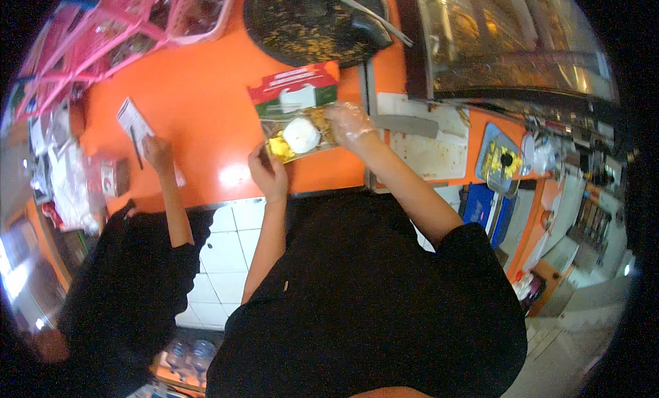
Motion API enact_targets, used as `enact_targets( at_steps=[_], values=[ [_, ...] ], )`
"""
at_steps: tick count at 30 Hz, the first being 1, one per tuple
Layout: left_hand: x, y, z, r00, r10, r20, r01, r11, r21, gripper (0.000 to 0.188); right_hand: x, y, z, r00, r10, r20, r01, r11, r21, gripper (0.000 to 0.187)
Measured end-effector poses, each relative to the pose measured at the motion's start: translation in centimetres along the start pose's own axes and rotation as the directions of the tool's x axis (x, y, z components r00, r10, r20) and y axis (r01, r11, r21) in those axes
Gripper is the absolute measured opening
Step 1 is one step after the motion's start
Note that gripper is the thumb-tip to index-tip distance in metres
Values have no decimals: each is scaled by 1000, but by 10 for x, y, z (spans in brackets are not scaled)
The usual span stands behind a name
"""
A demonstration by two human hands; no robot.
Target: The person assembles a food order by placing rice, egg, and fried chicken into a paper container. They then add a bun and a sauce packet before handing the completed order to a customer.
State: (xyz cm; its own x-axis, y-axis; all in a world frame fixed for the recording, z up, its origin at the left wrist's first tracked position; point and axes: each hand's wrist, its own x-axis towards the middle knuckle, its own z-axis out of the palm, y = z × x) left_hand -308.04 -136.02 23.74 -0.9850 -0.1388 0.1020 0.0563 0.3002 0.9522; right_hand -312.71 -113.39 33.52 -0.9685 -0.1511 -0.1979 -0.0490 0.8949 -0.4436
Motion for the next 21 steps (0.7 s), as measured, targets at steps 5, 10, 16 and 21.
enact_targets(
  at_steps=[5, 10, 16, 21],
  values=[
    [5, -11, -7, 989, -111, -100, 118, 990, 73, 30, -16, 13, -22, 985, -94, -143, 126, 964, 236, 22],
    [29, -25, -56, 975, -43, -219, 125, 919, 375, 31, -85, 63, -45, 919, -37, -392, 174, 931, 322, 19],
    [34, -11, -91, 949, 11, -314, 161, 841, 516, 43, -200, 190, -77, 946, 210, -248, -74, 883, 464, 21],
    [-43, 51, -2, 901, 297, -316, -141, 890, 434, 36, -311, 314, -114, 637, 640, -430, -212, 681, 701, 21]
  ],
)
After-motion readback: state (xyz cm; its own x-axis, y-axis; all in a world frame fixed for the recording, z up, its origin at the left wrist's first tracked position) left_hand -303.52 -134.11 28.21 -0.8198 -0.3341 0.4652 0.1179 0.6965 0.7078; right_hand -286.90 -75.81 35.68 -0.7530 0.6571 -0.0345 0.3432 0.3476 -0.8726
